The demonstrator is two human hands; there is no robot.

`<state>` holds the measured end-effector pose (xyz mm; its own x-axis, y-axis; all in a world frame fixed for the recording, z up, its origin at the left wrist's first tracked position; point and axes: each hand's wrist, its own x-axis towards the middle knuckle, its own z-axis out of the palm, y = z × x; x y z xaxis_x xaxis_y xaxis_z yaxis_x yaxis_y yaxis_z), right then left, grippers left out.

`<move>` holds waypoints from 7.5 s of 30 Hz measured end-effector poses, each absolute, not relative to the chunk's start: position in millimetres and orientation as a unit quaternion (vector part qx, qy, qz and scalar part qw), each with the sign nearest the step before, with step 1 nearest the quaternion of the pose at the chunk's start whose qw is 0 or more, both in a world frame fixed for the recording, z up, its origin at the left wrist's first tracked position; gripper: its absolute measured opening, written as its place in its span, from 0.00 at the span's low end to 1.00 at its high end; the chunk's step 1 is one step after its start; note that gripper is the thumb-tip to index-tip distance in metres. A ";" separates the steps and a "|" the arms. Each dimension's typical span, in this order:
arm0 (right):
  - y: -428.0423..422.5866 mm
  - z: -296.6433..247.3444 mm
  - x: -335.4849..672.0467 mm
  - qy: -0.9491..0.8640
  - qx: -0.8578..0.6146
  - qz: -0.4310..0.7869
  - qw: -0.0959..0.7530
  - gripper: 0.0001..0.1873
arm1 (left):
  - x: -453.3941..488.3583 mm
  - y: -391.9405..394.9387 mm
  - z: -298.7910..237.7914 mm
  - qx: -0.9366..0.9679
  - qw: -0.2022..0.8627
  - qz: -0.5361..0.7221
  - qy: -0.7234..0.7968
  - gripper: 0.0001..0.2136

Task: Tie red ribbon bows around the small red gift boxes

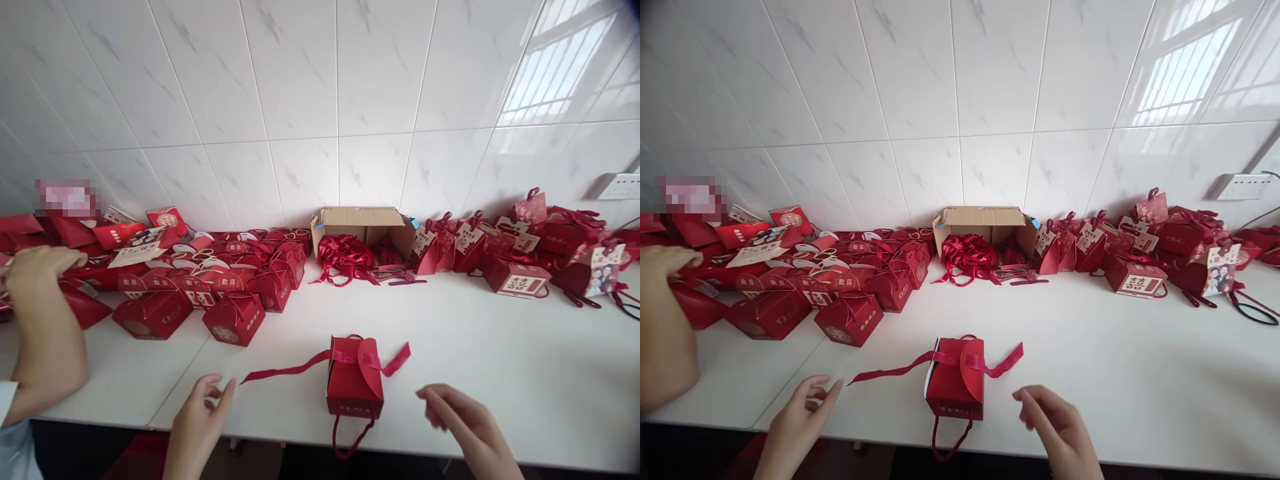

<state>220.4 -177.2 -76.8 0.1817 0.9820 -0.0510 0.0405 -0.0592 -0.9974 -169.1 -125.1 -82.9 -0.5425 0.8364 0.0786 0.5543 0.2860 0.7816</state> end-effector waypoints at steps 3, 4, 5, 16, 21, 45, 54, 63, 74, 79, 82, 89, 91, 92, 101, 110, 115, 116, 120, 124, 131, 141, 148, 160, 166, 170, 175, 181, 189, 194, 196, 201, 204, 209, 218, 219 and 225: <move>-189.6 -105.9 206.7 -0.327 -0.538 0.588 0.508 0.26 | -148.3 -144.1 -76.1 0.426 0.310 0.439 0.728 0.19; -189.1 -112.9 199.5 -0.287 -0.511 0.630 0.510 0.28 | -134.3 -149.3 -75.1 0.439 0.386 0.427 0.690 0.20; -186.6 -118.0 192.3 -0.244 -0.478 0.670 0.513 0.29 | -118.8 -153.4 -75.1 0.455 0.448 0.407 0.653 0.21; -146.8 -106.0 180.0 0.020 -0.181 0.822 0.540 0.05 | -43.2 -126.8 -94.6 0.373 0.563 0.468 0.570 0.26; -136.7 -104.2 176.3 0.022 -0.175 0.805 0.567 0.05 | -40.9 -112.2 -91.8 0.257 0.617 0.601 0.437 0.30; -129.3 -94.1 188.3 -0.085 -0.338 0.538 0.767 0.06 | -50.4 -109.4 -70.5 0.178 0.505 0.689 0.489 0.15; -125.1 -67.0 196.2 -0.160 -0.374 0.446 0.797 0.08 | -76.3 -99.2 -32.4 0.422 0.323 0.647 0.547 0.13; -109.1 13.1 196.1 -0.521 -0.433 0.333 0.656 0.12 | -55.7 -78.7 29.6 0.599 0.238 0.617 0.451 0.09; -94.5 57.2 177.0 -0.627 -0.376 0.298 0.614 0.11 | -26.1 -78.8 62.9 0.669 0.266 0.578 0.384 0.09; -95.2 54.0 176.2 -0.618 -0.374 0.323 0.611 0.11 | -23.9 -84.1 68.0 0.681 0.262 0.561 0.391 0.08; -95.4 51.4 176.9 -0.603 -0.377 0.327 0.623 0.11 | -24.9 -87.1 70.9 0.675 0.264 0.567 0.391 0.09; -91.9 59.5 179.8 -0.558 -0.348 0.340 0.672 0.10 | -26.3 -87.4 75.3 0.671 0.251 0.570 0.401 0.14; -91.3 62.0 180.3 -0.556 -0.347 0.350 0.669 0.11 | -24.5 -87.3 76.3 0.668 0.262 0.571 0.399 0.16; -91.1 62.8 180.5 -0.553 -0.348 0.356 0.668 0.11 | -23.2 -87.1 77.0 0.664 0.271 0.572 0.399 0.15; -87.8 62.5 184.5 -0.559 -0.325 0.390 0.656 0.10 | -13.9 -75.2 76.9 0.602 0.405 0.583 0.367 0.11; -86.5 61.6 183.2 -0.574 -0.282 0.415 0.647 0.08 | -12.7 -77.0 77.1 0.642 0.414 0.568 0.307 0.11; -86.0 67.3 176.9 -0.585 -0.308 0.411 0.628 0.11 | -10.5 -79.7 81.9 0.681 0.407 0.527 0.303 0.11; -86.5 69.1 175.0 -0.593 -0.325 0.405 0.615 0.12 | -9.3 -79.8 82.7 0.697 0.402 0.510 0.305 0.11; -90.4 72.9 167.8 -0.669 -0.312 0.391 0.550 0.14 | -3.3 -78.4 82.7 0.739 0.368 0.459 0.327 0.11; -92.0 68.7 166.1 -0.711 -0.275 0.364 0.535 0.12 | -2.3 -75.0 79.4 0.734 0.391 0.449 0.326 0.07; -78.9 56.5 177.8 -0.819 -0.232 0.170 0.497 0.14 | -13.1 -64.9 75.8 0.618 0.568 0.467 0.278 0.08; -71.9 44.0 176.6 -0.824 -0.268 -0.024 0.499 0.15 | -10.6 -65.8 67.2 0.640 0.514 0.486 0.299 0.16; -101.7 -6.4 199.7 -0.552 -0.472 0.179 0.664 0.11 | -47.3 -63.8 32.1 0.689 0.062 0.567 0.448 0.21; -143.1 -117.6 278.9 -0.463 -0.684 0.226 0.515 0.20 | -143.6 -85.6 -85.9 0.676 0.052 0.420 0.603 0.08; -122.5 -88.0 237.6 -0.561 -0.604 0.162 0.543 0.18 | -84.4 -82.7 -69.8 0.662 0.249 0.480 0.519 0.09; -109.6 -74.3 194.7 -0.620 -0.519 0.286 0.515 0.16 | -45.8 -84.0 -58.2 0.642 0.391 0.449 0.483 0.12; -98.1 -79.6 172.1 -0.589 -0.511 0.417 0.467 0.18 | -33.5 -84.6 -54.1 0.650 0.439 0.371 0.497 0.11; -95.5 -78.0 181.4 -0.606 -0.514 0.457 0.400 0.25 | -39.2 -81.0 -49.4 0.679 0.460 0.309 0.481 0.14; -92.1 -76.2 197.3 -0.627 -0.497 0.459 0.387 0.24 | -41.5 -80.3 -56.5 0.682 0.351 0.328 0.552 0.22; -89.6 -77.9 202.6 -0.627 -0.510 0.452 0.378 0.23 | -43.4 -79.2 -63.6 0.680 0.347 0.323 0.559 0.22; -90.7 -76.8 204.9 -0.629 -0.512 0.455 0.368 0.23 | -43.2 -79.4 -62.7 0.680 0.360 0.321 0.552 0.21; -99.0 -71.6 219.8 -0.626 -0.495 0.504 0.331 0.24 | -48.3 -81.1 -58.1 0.670 0.426 0.318 0.518 0.19; -103.8 -70.3 228.9 -0.583 -0.439 0.587 0.350 0.21 | -54.1 -82.0 -56.5 0.659 0.416 0.330 0.532 0.18; -104.1 -64.3 220.0 -0.483 -0.350 0.666 0.448 0.14 | -43.2 -88.1 -44.0 0.715 0.241 0.418 0.506 0.09; -98.6 -37.9 195.5 -0.479 -0.316 0.668 0.474 0.11 | 0.9 -89.5 -27.5 0.796 0.284 0.351 0.403 0.15; -98.2 -36.3 197.0 -0.486 -0.326 0.661 0.470 0.12 | 0.7 -88.4 -26.6 0.786 0.315 0.351 0.400 0.15; -101.2 -19.0 204.0 -0.661 -0.457 0.437 0.403 0.10 | -2.8 -79.9 -16.9 0.748 0.407 0.353 0.387 0.10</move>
<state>204.0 -101.2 -19.0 -0.2571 0.9571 0.1337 0.2512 0.1998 -0.9471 -2.8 -79.9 -16.9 0.4518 0.8664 0.2128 0.2917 -0.3689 0.8825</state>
